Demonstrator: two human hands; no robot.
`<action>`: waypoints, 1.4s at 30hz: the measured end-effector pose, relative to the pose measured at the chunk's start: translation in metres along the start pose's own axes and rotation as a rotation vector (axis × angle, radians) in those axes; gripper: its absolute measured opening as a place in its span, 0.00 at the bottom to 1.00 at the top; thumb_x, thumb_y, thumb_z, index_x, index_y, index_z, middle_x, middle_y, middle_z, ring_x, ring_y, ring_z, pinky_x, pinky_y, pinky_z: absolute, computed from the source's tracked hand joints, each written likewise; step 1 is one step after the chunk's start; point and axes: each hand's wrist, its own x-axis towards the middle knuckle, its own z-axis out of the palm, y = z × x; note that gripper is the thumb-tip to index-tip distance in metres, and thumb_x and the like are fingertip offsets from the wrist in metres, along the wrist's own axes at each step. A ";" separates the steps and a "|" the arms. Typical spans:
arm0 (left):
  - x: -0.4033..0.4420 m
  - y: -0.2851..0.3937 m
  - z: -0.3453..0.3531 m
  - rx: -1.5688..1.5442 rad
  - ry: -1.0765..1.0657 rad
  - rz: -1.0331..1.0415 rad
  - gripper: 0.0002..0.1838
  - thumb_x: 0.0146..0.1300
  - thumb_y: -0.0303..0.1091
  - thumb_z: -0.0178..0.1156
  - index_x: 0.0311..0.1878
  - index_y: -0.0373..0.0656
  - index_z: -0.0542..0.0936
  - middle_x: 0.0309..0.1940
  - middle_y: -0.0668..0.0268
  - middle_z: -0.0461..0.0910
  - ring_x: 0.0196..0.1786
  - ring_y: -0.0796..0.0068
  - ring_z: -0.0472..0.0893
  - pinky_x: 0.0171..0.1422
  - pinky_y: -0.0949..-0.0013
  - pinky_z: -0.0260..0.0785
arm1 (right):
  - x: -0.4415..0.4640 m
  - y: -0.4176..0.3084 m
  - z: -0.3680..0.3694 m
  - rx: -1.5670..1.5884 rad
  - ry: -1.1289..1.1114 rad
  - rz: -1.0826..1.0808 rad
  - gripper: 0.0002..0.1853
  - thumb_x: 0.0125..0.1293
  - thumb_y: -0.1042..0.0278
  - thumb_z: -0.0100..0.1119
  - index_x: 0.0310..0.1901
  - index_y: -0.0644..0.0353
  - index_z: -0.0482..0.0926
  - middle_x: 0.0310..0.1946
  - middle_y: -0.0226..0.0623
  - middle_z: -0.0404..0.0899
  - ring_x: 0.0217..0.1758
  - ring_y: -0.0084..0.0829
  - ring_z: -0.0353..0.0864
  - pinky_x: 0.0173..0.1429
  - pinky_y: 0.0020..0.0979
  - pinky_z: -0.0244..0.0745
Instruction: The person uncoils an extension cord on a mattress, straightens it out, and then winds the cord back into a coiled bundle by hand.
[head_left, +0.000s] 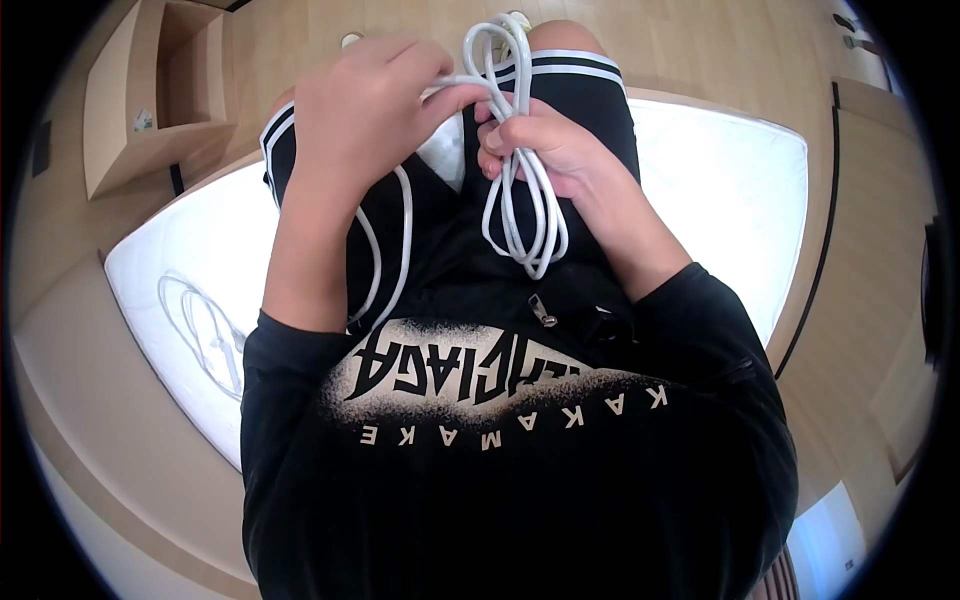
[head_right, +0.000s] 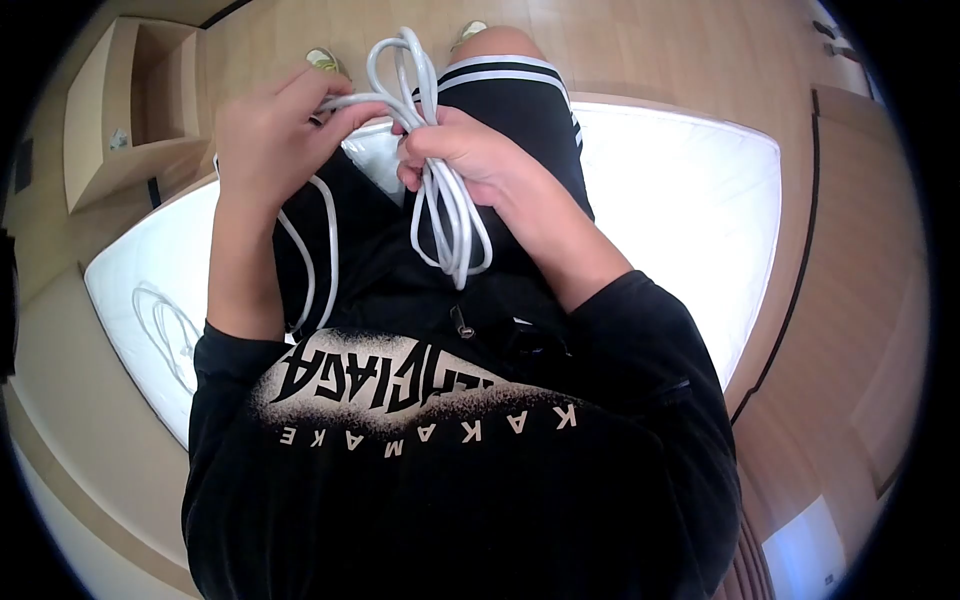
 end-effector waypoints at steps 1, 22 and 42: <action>0.003 -0.003 0.003 0.006 -0.033 -0.008 0.18 0.46 0.49 0.74 0.27 0.45 0.81 0.21 0.69 0.79 0.21 0.69 0.78 0.24 0.71 0.66 | 0.000 -0.001 -0.002 0.012 -0.057 0.037 0.06 0.52 0.77 0.52 0.34 0.64 0.72 0.17 0.29 0.65 0.18 0.25 0.65 0.26 0.27 0.62; -0.029 -0.031 0.027 -1.128 -0.573 -0.512 0.12 0.71 0.40 0.54 0.40 0.40 0.74 0.30 0.71 0.75 0.33 0.84 0.70 0.40 0.76 0.67 | -0.024 -0.032 -0.035 0.042 -0.230 -0.263 0.05 0.69 0.67 0.57 0.40 0.58 0.75 0.11 0.21 0.64 0.12 0.17 0.60 0.25 0.22 0.56; 0.016 0.017 0.015 -1.593 0.116 -0.934 0.09 0.69 0.34 0.56 0.41 0.36 0.74 0.19 0.76 0.60 0.18 0.88 0.57 0.21 0.80 0.51 | 0.008 0.002 -0.013 -0.030 0.061 -0.487 0.29 0.62 0.73 0.61 0.61 0.65 0.57 0.32 0.40 0.80 0.33 0.32 0.82 0.40 0.29 0.76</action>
